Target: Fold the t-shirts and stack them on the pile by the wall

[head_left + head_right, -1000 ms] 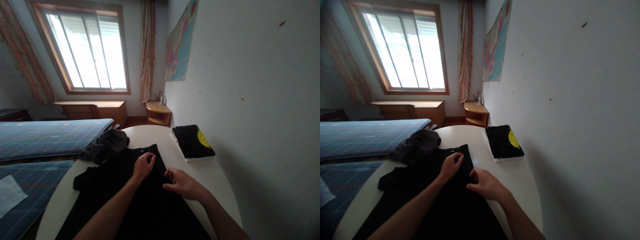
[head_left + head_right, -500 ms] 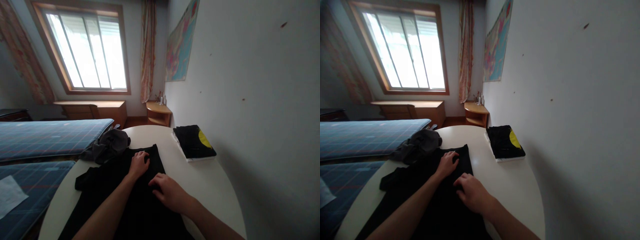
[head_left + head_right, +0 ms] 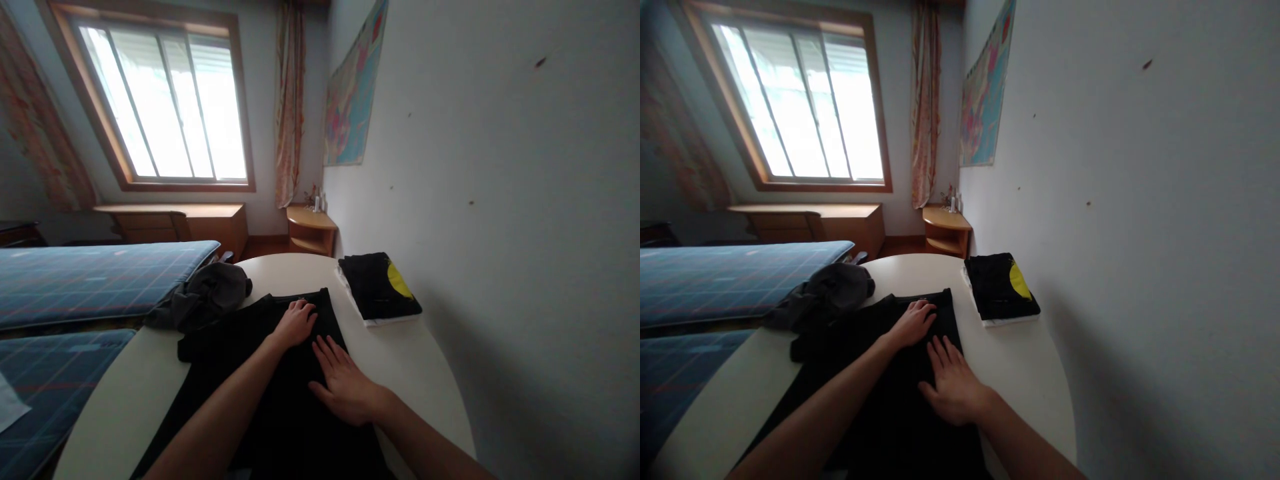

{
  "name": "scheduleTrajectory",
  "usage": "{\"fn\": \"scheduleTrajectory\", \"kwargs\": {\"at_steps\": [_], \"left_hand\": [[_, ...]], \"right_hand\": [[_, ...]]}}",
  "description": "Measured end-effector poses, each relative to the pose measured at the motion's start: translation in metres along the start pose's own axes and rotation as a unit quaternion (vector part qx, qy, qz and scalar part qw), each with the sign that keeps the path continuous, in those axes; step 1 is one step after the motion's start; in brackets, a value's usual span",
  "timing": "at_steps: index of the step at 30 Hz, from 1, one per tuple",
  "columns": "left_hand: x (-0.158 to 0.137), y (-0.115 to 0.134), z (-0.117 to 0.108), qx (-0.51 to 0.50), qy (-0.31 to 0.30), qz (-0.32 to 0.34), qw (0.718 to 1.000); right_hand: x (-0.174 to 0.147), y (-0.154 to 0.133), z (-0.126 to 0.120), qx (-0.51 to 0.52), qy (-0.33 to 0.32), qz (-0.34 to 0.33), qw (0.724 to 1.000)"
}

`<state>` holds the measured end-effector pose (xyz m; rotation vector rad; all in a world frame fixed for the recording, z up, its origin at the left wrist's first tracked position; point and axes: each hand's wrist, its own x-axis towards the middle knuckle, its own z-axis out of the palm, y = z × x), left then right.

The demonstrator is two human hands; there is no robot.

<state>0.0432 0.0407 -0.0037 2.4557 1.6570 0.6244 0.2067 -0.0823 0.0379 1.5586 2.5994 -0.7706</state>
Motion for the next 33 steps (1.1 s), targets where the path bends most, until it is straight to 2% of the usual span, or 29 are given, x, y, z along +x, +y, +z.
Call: {"fn": "scheduleTrajectory", "kwargs": {"at_steps": [3, 9, 14, 18, 22, 26, 29, 33], "left_hand": [[0.006, 0.009, -0.001, 0.021, -0.007, -0.006, 1.000], [-0.008, 0.014, -0.005, 0.075, 0.025, -0.083, 0.993], [-0.014, -0.004, -0.001, 0.097, -0.012, -0.098, 0.990], [-0.008, -0.023, 0.002, 0.107, -0.028, -0.109, 0.988], [-0.001, -0.035, -0.002, 0.113, -0.006, -0.129, 0.985], [0.003, -0.035, -0.015, 0.125, 0.034, -0.141, 0.981], [0.000, -0.025, -0.022, 0.123, 0.043, -0.105, 0.986], [-0.013, -0.008, -0.019, 0.112, 0.038, -0.062, 0.991]], "right_hand": [[0.009, 0.019, -0.009, -0.004, 0.004, -0.005, 1.000], [0.040, 0.050, -0.024, -0.027, 0.022, -0.037, 0.999], [0.066, 0.060, -0.033, -0.075, 0.038, -0.077, 0.993], [0.075, 0.059, -0.038, -0.080, 0.056, -0.085, 0.992], [0.065, 0.058, -0.041, -0.050, 0.087, -0.073, 0.992], [0.042, 0.062, -0.046, -0.034, 0.106, -0.075, 0.991], [0.025, 0.064, -0.048, -0.036, 0.114, -0.079, 0.990], [0.005, 0.064, -0.051, -0.043, 0.130, -0.053, 0.989]]}}
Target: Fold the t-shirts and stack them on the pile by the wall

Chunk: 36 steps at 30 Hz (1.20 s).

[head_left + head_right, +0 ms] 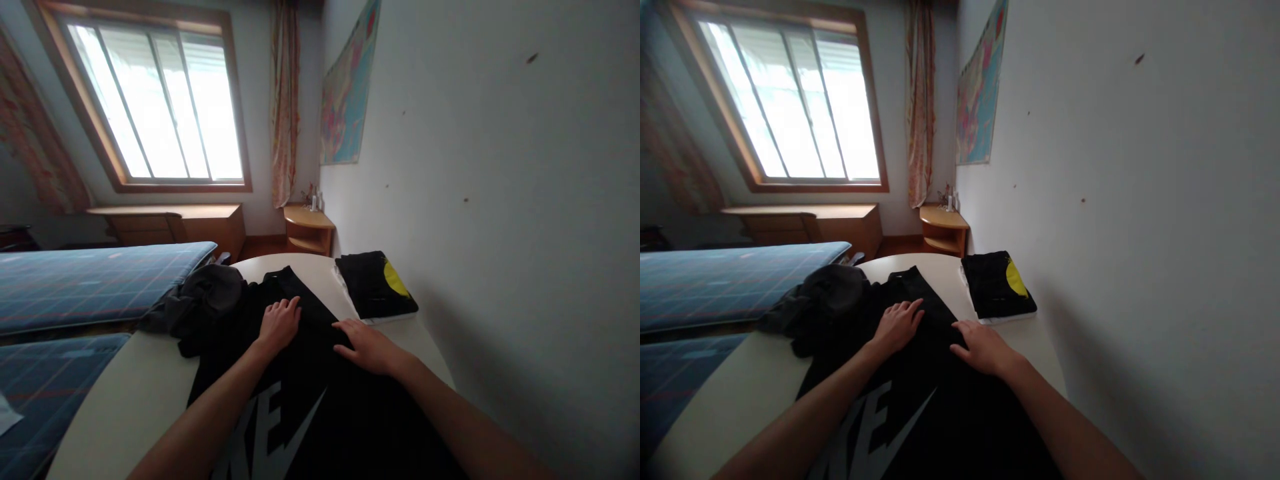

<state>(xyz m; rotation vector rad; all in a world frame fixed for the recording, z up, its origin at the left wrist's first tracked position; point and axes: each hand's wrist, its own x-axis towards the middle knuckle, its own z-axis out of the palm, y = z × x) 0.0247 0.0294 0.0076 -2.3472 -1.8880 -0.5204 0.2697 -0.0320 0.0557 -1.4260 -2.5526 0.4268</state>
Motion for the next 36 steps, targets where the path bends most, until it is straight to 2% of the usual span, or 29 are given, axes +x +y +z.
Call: {"fn": "scheduleTrajectory", "kwargs": {"at_steps": [3, 7, 12, 19, 28, 32, 36], "left_hand": [[-0.010, 0.004, 0.006, -0.005, -0.006, 0.007, 1.000], [-0.009, -0.005, 0.013, -0.009, -0.009, -0.010, 1.000], [0.003, -0.019, 0.018, -0.012, -0.009, -0.042, 0.999], [0.011, -0.029, 0.021, -0.026, 0.006, -0.089, 0.996], [0.012, -0.035, 0.024, -0.046, 0.013, -0.083, 0.995], [0.013, -0.037, 0.026, -0.053, 0.008, -0.086, 0.995], [0.012, -0.037, 0.025, -0.062, 0.004, -0.086, 0.994]], "right_hand": [[-0.011, 0.005, -0.005, -0.011, 0.000, 0.043, 0.999], [-0.022, 0.016, -0.014, -0.024, -0.048, 0.103, 0.993], [-0.034, 0.017, -0.030, 0.021, -0.092, 0.091, 0.991], [-0.047, 0.017, -0.032, 0.042, -0.077, 0.092, 0.992], [-0.060, 0.018, -0.026, -0.056, -0.060, 0.116, 0.990], [-0.069, -0.001, -0.033, 0.020, -0.073, 0.086, 0.993], [-0.081, -0.020, -0.039, 0.143, -0.186, 0.066, 0.970]]}}
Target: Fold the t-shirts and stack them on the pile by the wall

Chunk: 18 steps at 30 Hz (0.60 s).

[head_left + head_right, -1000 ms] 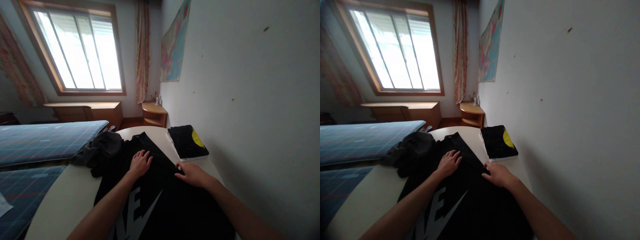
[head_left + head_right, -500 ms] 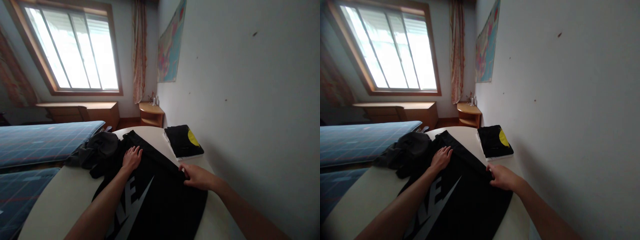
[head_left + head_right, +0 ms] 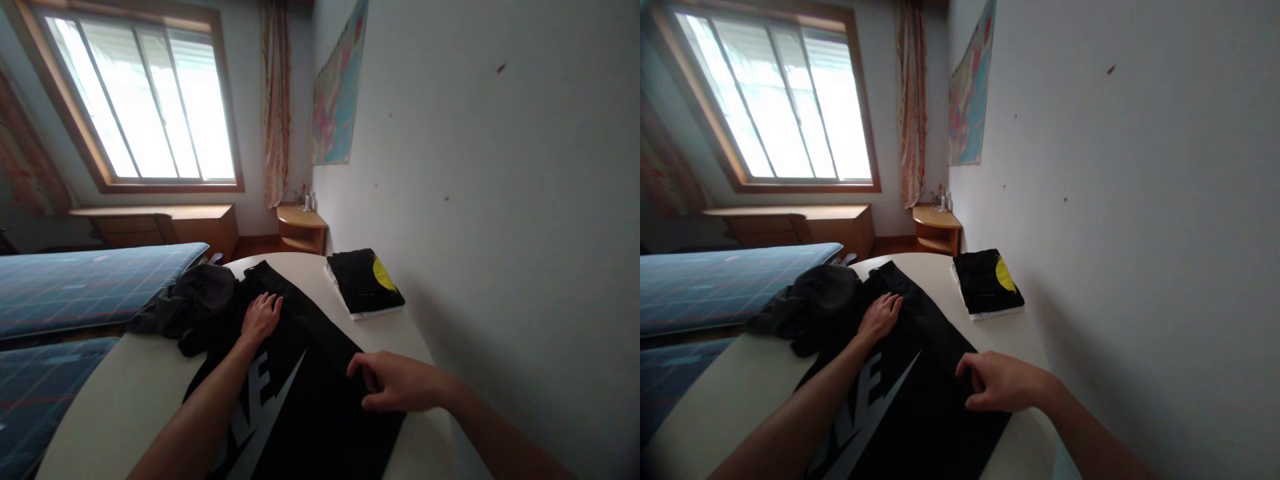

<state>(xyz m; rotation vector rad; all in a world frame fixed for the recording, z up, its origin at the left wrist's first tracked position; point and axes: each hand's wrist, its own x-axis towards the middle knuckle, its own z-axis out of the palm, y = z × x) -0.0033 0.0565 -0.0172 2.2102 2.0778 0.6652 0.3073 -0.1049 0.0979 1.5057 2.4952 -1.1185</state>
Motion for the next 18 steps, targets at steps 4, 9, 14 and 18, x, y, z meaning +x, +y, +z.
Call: {"fn": "scheduleTrajectory", "kwargs": {"at_steps": [4, 9, 14, 18], "left_hand": [[-0.002, 0.002, -0.003, -0.002, 0.005, -0.002, 1.000], [-0.002, 0.001, -0.005, -0.004, 0.008, 0.005, 1.000], [0.003, -0.004, -0.001, -0.010, 0.007, 0.003, 1.000], [0.003, -0.003, -0.002, -0.012, 0.007, 0.005, 1.000]], "right_hand": [[-0.004, 0.007, 0.006, -0.041, -0.009, 0.044, 0.998], [0.001, 0.018, 0.011, -0.095, 0.048, 0.063, 0.992], [0.007, 0.005, 0.014, -0.144, 0.084, 0.082, 0.983], [0.015, -0.003, 0.024, -0.147, 0.135, 0.024, 0.980]]}}
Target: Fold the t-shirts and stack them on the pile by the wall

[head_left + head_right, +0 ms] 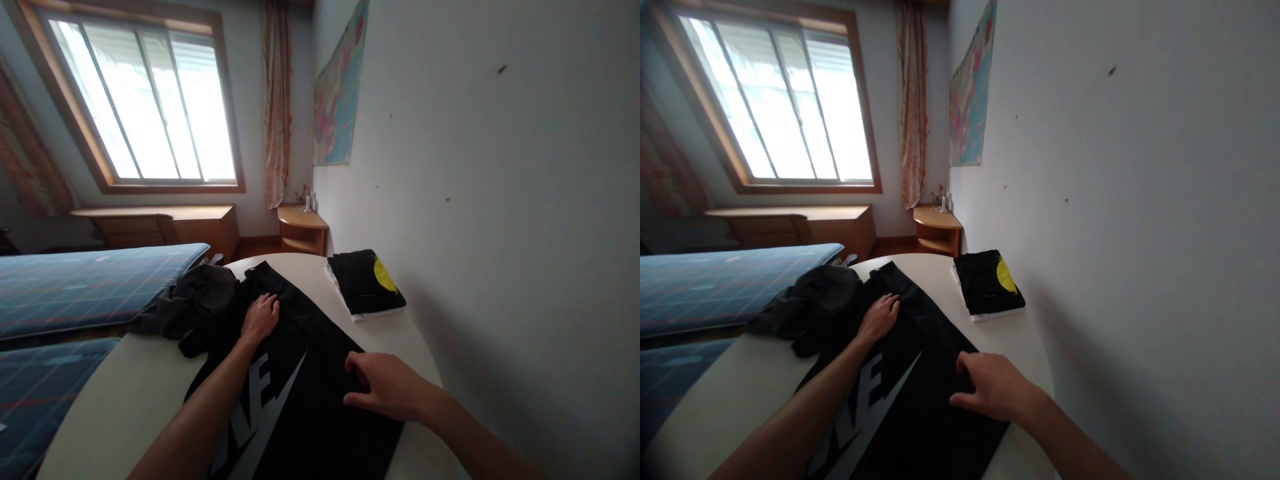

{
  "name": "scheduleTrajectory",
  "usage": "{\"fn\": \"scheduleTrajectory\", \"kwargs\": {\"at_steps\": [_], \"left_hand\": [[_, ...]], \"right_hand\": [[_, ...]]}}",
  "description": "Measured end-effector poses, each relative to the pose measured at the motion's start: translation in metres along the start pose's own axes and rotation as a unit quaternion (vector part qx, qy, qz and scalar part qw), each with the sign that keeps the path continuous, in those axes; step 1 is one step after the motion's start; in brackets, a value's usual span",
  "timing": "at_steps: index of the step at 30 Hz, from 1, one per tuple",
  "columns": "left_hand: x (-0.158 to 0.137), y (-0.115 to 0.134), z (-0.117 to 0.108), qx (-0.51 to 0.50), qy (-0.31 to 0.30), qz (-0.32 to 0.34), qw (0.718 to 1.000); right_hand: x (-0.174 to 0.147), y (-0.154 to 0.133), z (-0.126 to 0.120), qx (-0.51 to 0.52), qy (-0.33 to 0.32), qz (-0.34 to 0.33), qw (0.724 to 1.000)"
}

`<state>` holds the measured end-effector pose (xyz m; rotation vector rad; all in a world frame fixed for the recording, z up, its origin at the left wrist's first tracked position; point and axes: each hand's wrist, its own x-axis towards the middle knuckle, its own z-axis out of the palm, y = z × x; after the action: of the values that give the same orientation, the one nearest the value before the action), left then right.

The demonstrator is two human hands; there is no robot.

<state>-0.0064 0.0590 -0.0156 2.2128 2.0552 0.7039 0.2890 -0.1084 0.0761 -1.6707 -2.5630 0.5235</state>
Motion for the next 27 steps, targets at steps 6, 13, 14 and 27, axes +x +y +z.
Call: {"fn": "scheduleTrajectory", "kwargs": {"at_steps": [6, 13, 14, 27], "left_hand": [[-0.011, 0.009, -0.005, 0.000, -0.010, 0.025, 1.000], [-0.031, 0.035, -0.013, 0.015, -0.068, 0.076, 0.995], [-0.035, 0.039, -0.014, 0.013, -0.075, 0.089, 0.993], [-0.078, 0.070, -0.007, -0.007, -0.037, 0.111, 0.993]], "right_hand": [[0.000, -0.004, 0.005, 0.004, -0.072, -0.036, 0.997], [0.021, -0.013, 0.003, 0.028, 0.018, -0.094, 0.995], [0.027, -0.013, 0.008, 0.033, 0.057, -0.103, 0.993], [0.021, 0.002, 0.053, 0.053, 0.049, -0.112, 0.991]]}}
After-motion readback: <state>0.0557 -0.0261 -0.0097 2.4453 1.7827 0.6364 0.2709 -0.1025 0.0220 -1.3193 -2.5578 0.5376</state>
